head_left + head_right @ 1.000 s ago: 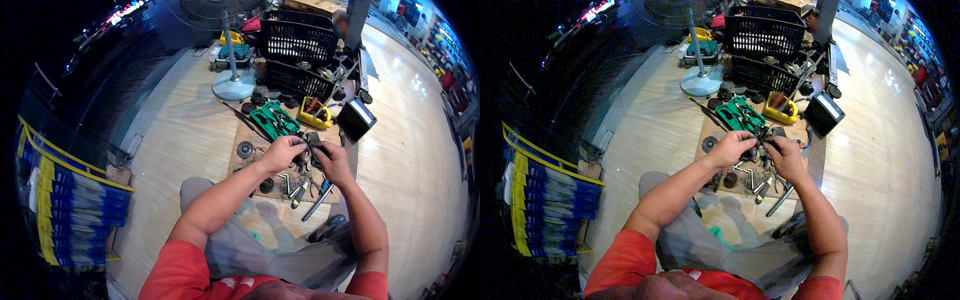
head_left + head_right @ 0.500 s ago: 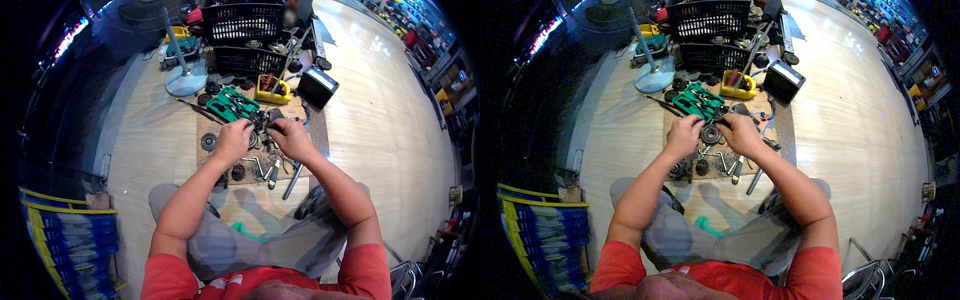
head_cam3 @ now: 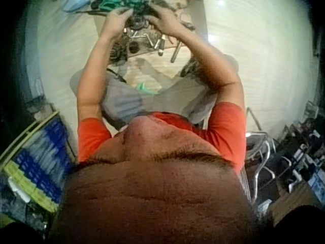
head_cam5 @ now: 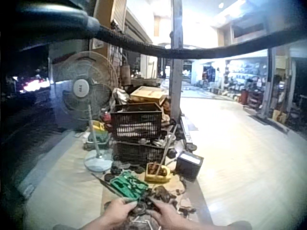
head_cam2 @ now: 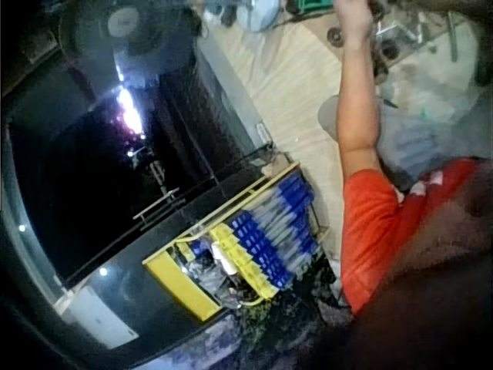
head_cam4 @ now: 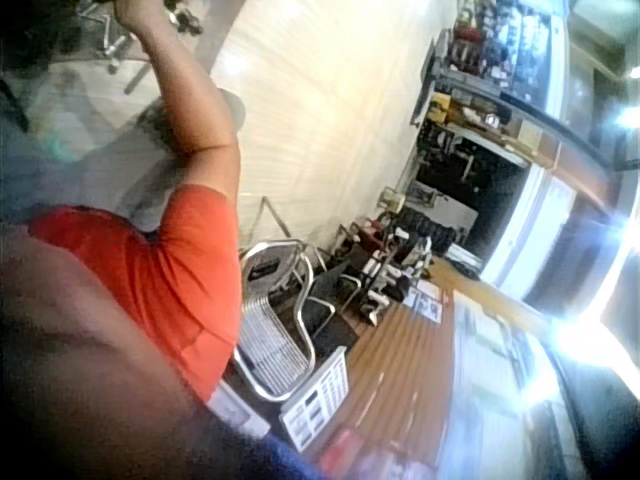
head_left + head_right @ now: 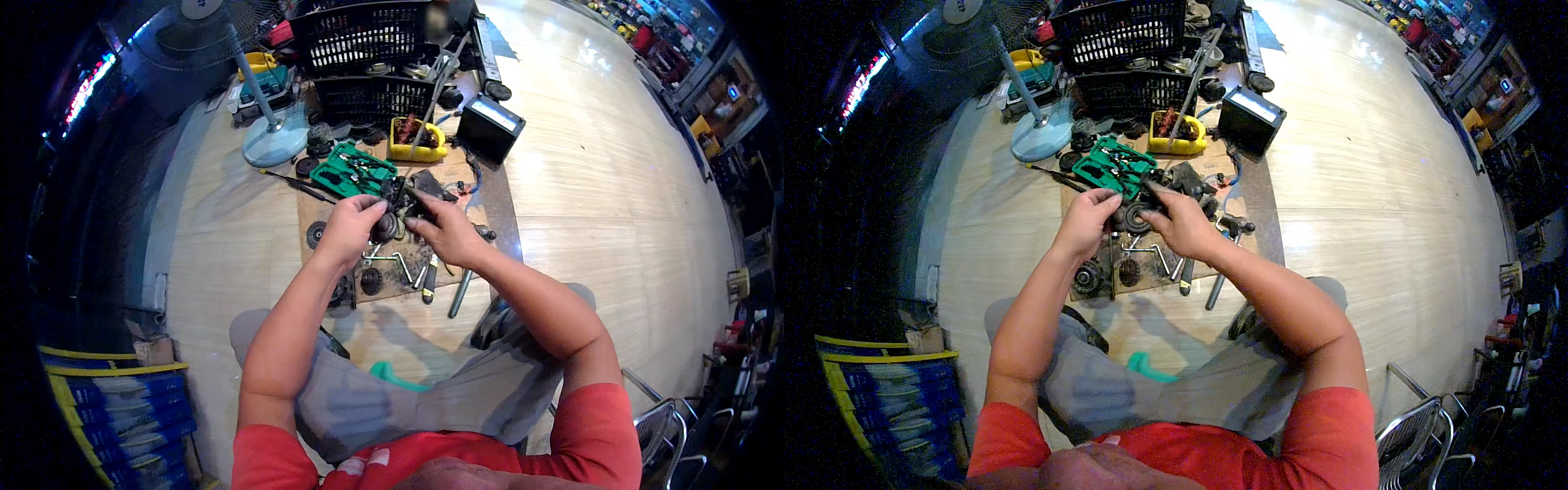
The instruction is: The person fits a bearing onto a gear shaft and rotates the components by hand to check their movement while sitting at a cluttered workspace.
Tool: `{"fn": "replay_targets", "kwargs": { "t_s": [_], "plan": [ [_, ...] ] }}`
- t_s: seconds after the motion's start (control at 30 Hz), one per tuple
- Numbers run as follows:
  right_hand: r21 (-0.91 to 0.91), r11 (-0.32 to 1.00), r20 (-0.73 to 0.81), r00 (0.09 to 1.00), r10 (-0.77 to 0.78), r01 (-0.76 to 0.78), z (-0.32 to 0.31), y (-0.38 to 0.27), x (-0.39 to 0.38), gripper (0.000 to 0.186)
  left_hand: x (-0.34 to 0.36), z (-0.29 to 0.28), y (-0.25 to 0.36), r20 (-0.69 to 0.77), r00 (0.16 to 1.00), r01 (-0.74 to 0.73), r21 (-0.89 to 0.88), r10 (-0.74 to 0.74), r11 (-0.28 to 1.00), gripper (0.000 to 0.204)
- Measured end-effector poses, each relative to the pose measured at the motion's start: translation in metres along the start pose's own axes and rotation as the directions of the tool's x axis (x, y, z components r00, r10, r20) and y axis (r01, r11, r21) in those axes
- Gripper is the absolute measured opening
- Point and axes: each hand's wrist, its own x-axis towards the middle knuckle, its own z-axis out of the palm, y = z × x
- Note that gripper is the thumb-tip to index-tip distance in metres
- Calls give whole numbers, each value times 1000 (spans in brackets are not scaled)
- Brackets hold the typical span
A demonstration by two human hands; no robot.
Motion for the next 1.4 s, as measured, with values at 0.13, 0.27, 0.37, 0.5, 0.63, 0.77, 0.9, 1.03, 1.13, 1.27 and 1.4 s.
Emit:
{"fn": "replay_targets", "kwargs": {
  "t_s": [0.13,0.27,0.37,0.5,0.63,0.77,0.9,1.03,1.13,1.27,1.4],
  "plan": [
    [-128,977,30,985,-168,170,-10,-9,3,32,-1,-1,-6,119,990,81,1,-81,997,13],
    [-253,916,132,949,-287,313,-14,-7,6,23,-6,1,-6,158,975,134,141,-156,981,14],
    [-265,906,173,940,-292,330,-15,-8,5,16,-9,2,-3,194,968,126,174,-160,977,15],
    [-277,934,199,965,-173,225,-14,-14,5,12,-13,6,-2,171,985,-55,504,-37,862,15],
    [-279,958,127,992,-28,63,-8,-14,7,16,-22,13,-8,245,923,-375,754,298,540,14],
    [-250,965,121,986,112,-78,-7,-16,7,21,-22,10,-14,432,740,-594,779,515,200,8],
    [-174,959,137,959,249,-225,-5,-15,6,21,-22,10,-20,468,674,-609,790,572,71,6],
    [-178,969,170,964,203,-172,-5,-12,3,21,-26,11,-23,432,716,-574,812,549,109,7],
    [-254,966,163,987,-4,46,-2,-4,1,19,-25,12,-23,300,852,-468,803,429,369,14],
    [-299,938,213,970,-115,177,1,-7,1,15,-19,-1,-13,216,973,-214,710,82,671,20],
    [-310,926,186,969,-162,214,2,-5,0,15,-21,2,-9,216,970,-239,757,112,608,18]
  ]
}}
